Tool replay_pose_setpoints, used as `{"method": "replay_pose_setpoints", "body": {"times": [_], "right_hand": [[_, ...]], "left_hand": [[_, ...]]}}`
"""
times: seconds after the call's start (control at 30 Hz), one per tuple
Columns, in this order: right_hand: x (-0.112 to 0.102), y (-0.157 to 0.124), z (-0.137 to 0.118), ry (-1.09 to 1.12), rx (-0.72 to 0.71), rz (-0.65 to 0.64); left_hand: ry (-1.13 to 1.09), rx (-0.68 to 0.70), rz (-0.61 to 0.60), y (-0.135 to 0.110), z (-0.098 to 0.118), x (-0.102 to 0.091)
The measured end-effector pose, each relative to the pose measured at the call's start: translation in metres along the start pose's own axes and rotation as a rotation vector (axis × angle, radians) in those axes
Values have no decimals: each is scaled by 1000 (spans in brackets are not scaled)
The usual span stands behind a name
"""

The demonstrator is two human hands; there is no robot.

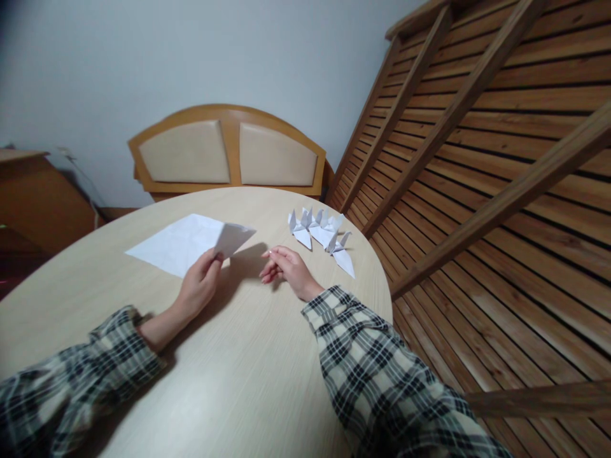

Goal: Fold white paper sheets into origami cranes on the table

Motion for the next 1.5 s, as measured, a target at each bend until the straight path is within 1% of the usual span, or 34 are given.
{"method": "replay_pose_setpoints", "body": {"times": [0.1, 0.17, 0.23, 0.33, 0.43, 0.53, 0.7, 0.8, 1.0, 1.2, 1.33, 1.5], "right_hand": [[-6, 2, 0, -38, -34, 41], [-12, 5, 1, -70, -54, 83], [-19, 8, 4, -94, -70, 139], [-26, 12, 5, -143, -109, 192], [-26, 11, 1, -186, -156, 208], [-23, 8, -4, -271, -210, 197], [-15, 0, -19, -490, -408, 179], [-8, -6, -25, -624, -505, 143], [4, -14, -36, -745, -638, 98], [6, -13, -35, -801, -668, 65], [5, -11, -33, -798, -661, 61], [3, -12, -36, -776, -625, 94]], "left_hand": [[-257, -243, 85, -3, -16, -2], [-433, -362, 94, -5, -25, 3], [-553, -444, 74, -7, -31, 9], [-616, -503, 41, -9, -36, 15], [-611, -530, 35, -10, -38, 16], [-606, -538, 21, -10, -40, 18], [-631, -528, -6, -9, -43, 23], [-646, -523, -18, -9, -45, 24], [-665, -547, -19, -10, -48, 26], [-703, -612, -4, -10, -42, 25], [-715, -611, 7, -10, -39, 24], [-705, -598, -11, -11, -41, 24]]}}
Point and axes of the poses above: each hand's wrist, its own y-axis towards the middle knuckle, its own x-axis out of the palm, z = x × y, the point moved 8 cm from there along y, towards the middle knuckle, and after that the axes turned 6 degrees about y, right-handed, at the moved point
